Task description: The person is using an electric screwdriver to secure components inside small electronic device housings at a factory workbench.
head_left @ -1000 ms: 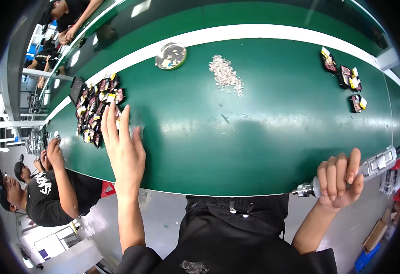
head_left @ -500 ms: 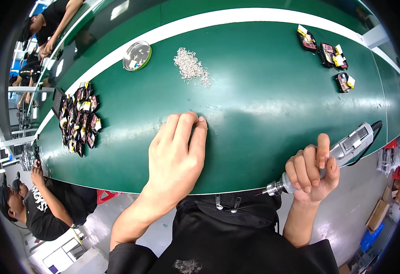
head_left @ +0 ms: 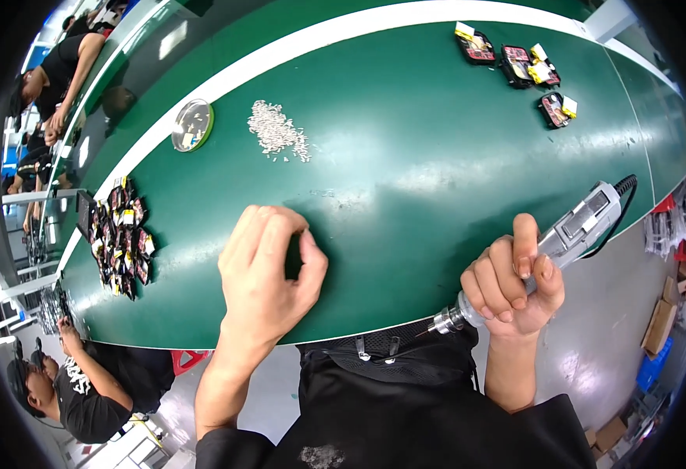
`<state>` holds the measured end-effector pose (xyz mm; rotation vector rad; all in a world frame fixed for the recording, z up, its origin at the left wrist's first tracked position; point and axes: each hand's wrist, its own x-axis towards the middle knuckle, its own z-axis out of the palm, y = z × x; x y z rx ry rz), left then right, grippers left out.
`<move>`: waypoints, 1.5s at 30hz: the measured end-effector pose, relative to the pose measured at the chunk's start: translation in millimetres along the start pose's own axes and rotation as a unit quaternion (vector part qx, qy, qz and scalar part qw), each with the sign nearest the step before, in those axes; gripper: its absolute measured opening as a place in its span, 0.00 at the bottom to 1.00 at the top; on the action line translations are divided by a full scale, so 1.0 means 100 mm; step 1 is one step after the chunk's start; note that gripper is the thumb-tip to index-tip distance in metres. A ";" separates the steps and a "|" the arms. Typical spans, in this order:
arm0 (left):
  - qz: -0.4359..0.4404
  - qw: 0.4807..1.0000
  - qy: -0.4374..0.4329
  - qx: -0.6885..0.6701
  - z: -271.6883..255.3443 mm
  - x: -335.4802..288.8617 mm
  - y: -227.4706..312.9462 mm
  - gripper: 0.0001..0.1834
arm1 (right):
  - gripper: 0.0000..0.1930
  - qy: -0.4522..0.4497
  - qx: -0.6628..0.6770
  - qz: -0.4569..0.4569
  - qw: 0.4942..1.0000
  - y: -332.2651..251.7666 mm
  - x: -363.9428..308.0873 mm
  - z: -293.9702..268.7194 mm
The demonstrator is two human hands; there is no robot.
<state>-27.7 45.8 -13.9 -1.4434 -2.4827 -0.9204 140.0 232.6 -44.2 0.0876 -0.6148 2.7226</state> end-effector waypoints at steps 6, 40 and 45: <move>-0.056 0.993 0.065 -0.075 0.06 -0.12 0.06 0.12 | 0.11 -0.016 -0.013 0.016 1.000 -0.03 0.01 -0.05; -0.232 0.765 -0.036 -0.600 0.26 -0.34 0.73 0.10 | 0.09 0.043 -0.040 -0.210 0.976 -0.17 0.18 0.58; -0.098 0.900 0.006 -0.425 0.32 -0.23 0.76 0.01 | 0.11 0.042 -0.078 -0.230 0.969 -0.22 0.12 0.55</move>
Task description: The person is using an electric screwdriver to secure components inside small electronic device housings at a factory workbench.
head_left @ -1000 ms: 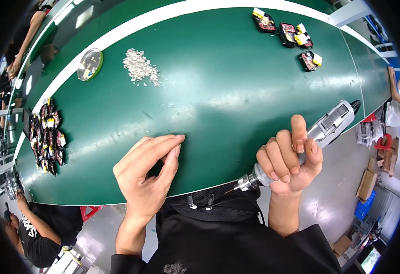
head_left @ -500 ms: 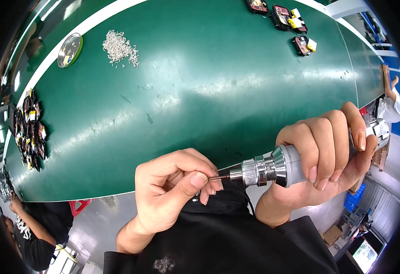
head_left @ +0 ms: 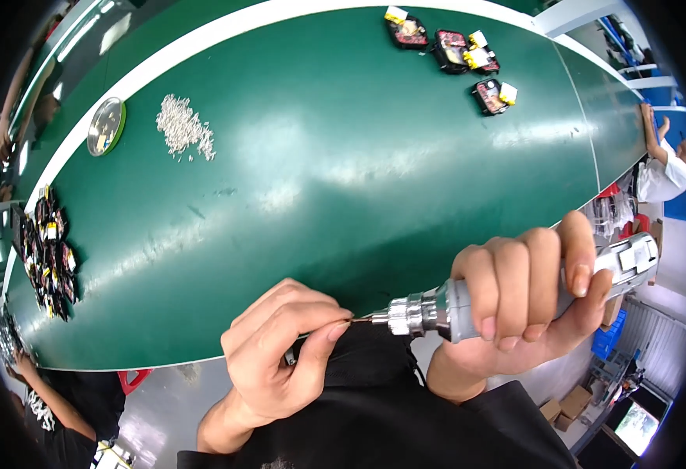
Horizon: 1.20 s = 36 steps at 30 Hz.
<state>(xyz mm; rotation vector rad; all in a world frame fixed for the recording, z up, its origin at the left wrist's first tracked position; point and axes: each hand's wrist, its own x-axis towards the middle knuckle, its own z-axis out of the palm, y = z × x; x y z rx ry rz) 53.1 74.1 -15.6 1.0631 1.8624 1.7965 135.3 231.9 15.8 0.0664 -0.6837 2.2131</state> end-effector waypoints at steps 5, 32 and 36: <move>-0.020 0.999 -0.023 0.043 0.02 0.01 0.02 0.05 | 0.11 -0.027 -0.003 0.029 0.999 -0.03 -0.04 -0.15; 0.189 0.826 -0.294 0.443 0.23 2.53 -0.32 0.06 | 0.10 0.210 0.009 -0.070 0.975 -0.49 -0.17 -0.49; 0.181 0.797 -0.289 0.499 0.14 2.35 -0.23 0.06 | 0.11 0.229 0.013 -0.045 0.972 -0.44 -0.19 -0.50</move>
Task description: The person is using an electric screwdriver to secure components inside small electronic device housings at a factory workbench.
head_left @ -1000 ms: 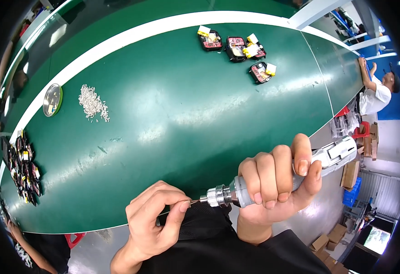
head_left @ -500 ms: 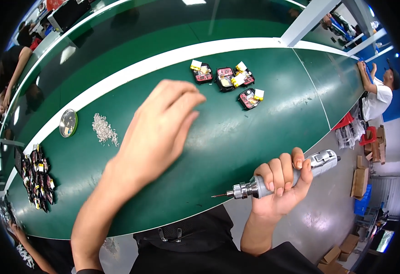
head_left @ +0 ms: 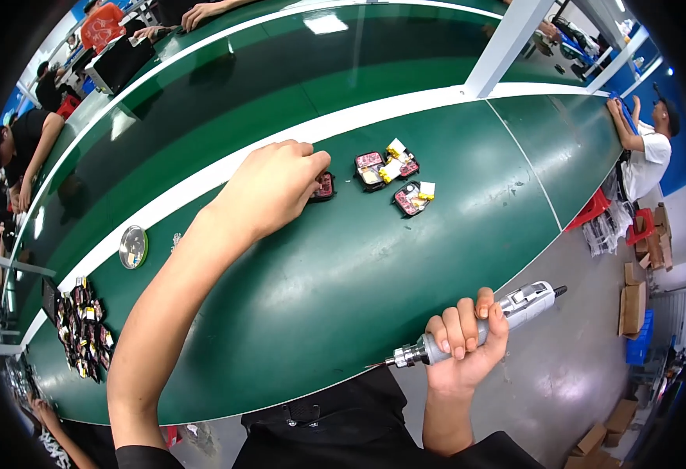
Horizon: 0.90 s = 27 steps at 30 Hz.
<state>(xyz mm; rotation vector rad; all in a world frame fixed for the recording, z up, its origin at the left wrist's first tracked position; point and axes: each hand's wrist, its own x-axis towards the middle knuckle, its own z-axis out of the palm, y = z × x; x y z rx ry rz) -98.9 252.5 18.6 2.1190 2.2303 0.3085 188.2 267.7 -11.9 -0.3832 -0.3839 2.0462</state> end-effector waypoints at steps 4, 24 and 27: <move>-0.007 1.000 0.023 -0.006 -0.01 -0.42 0.19 0.08 | 0.10 0.001 -0.002 0.021 1.000 0.04 -0.03 -0.03; 0.051 0.998 -0.027 -0.004 -0.06 -1.38 0.65 0.12 | 0.09 -0.092 -0.013 0.152 0.984 0.40 -0.30 -0.03; 0.018 0.998 -0.061 -0.022 -0.12 -1.41 0.72 0.12 | 0.08 -0.101 -0.012 0.177 0.979 0.46 -0.34 -0.04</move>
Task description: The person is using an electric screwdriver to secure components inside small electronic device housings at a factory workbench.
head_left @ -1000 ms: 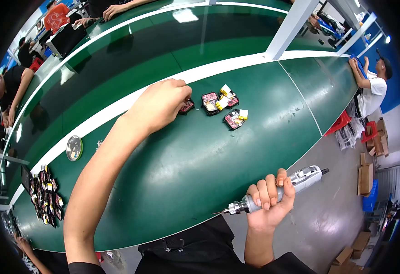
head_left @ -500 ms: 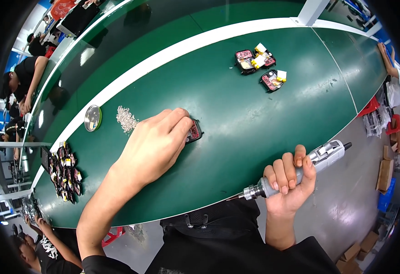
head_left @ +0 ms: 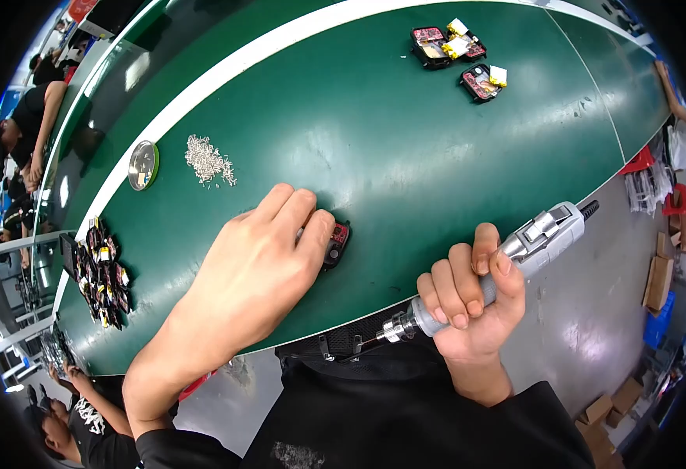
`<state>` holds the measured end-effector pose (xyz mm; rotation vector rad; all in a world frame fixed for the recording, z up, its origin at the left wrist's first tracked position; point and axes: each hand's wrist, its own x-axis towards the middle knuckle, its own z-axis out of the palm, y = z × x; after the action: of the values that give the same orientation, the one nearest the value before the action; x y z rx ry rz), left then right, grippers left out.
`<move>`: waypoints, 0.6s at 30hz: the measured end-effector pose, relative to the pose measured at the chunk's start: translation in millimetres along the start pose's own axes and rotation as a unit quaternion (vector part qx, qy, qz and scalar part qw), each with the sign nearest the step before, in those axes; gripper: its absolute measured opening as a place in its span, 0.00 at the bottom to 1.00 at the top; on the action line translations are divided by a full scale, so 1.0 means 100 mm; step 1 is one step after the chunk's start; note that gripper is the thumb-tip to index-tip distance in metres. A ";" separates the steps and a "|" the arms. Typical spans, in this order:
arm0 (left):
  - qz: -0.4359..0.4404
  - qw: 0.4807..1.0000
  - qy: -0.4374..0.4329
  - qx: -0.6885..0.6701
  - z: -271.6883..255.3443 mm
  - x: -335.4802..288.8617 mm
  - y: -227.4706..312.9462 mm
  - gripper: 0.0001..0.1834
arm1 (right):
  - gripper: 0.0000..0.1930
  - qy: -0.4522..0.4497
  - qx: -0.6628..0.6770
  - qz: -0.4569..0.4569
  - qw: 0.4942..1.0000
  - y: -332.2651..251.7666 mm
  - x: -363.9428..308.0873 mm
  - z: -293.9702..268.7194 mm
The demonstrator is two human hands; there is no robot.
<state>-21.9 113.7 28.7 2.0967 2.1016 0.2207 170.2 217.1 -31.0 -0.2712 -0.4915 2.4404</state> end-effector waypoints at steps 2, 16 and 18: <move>-0.025 0.999 -0.022 -0.013 -0.02 -0.01 0.04 0.13 | 0.11 0.015 -0.020 0.013 1.000 0.02 0.00 0.04; 0.058 0.988 0.100 -0.098 0.32 -0.13 0.11 0.17 | 0.07 0.004 -0.013 0.054 0.998 0.09 -0.08 0.05; 0.063 0.988 0.097 -0.104 0.34 -0.12 0.15 0.15 | 0.06 0.007 -0.020 0.062 0.998 0.14 -0.12 0.08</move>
<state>0.2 101.3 -1.0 2.1590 1.9455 0.6561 169.9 197.0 -28.6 -0.3452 -0.5326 2.5493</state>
